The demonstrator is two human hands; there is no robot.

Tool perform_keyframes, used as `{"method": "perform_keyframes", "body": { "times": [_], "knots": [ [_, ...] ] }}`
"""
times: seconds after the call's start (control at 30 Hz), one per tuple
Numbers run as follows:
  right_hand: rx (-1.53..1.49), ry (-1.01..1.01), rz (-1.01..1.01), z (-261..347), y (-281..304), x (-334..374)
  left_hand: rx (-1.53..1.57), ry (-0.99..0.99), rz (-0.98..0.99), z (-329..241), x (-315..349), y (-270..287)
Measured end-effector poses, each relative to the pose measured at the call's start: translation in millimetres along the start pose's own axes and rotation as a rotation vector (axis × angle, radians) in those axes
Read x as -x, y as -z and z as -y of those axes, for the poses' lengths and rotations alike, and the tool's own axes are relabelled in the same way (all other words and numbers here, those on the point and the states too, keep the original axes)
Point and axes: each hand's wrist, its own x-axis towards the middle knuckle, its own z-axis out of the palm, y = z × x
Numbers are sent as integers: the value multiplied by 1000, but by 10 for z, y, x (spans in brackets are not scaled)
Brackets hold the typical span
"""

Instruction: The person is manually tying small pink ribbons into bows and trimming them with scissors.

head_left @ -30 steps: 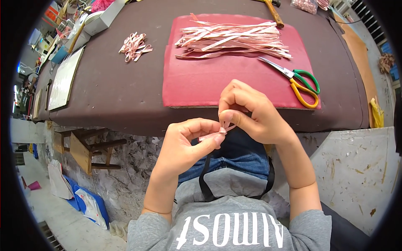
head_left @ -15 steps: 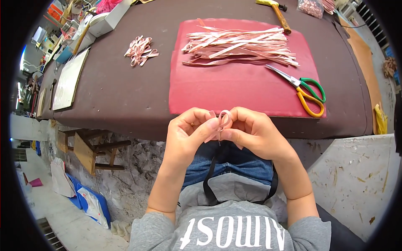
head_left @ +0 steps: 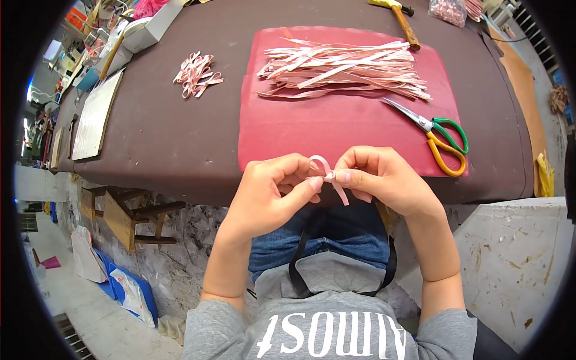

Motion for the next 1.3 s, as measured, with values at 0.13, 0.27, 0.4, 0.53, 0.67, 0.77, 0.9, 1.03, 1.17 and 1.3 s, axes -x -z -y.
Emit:
{"method": "perform_keyframes", "body": {
  "times": [0.13,0.27,0.4,0.53,0.67,0.77,0.9,1.03,1.17,1.3],
  "knots": [
    [91,73,-105,-42,-19,-19,-55,69,-14,-32,-78,-31],
    [196,205,-216,-80,-32,-12,45,199,-61,-71,-161,-96],
    [361,294,-328,-60,11,-8,140,287,-85,-85,-234,-133],
    [490,253,-374,-22,102,-5,-261,216,-83,-97,-262,-115],
    [776,332,-481,-52,90,-96,-690,-35,-103,-32,-355,-177],
    [892,317,-509,-60,122,-114,-855,-128,-112,6,-386,-229],
    [954,219,-492,-38,167,-141,-936,-160,-138,-11,-381,-284],
    [861,627,-352,-46,256,-281,-941,-75,-170,-45,-436,-320],
    [906,592,-295,-90,333,-356,-915,-83,-55,-54,-490,-215],
    [923,560,-270,-116,349,-356,-1013,-74,-5,-92,-484,-166]
  ]
}}
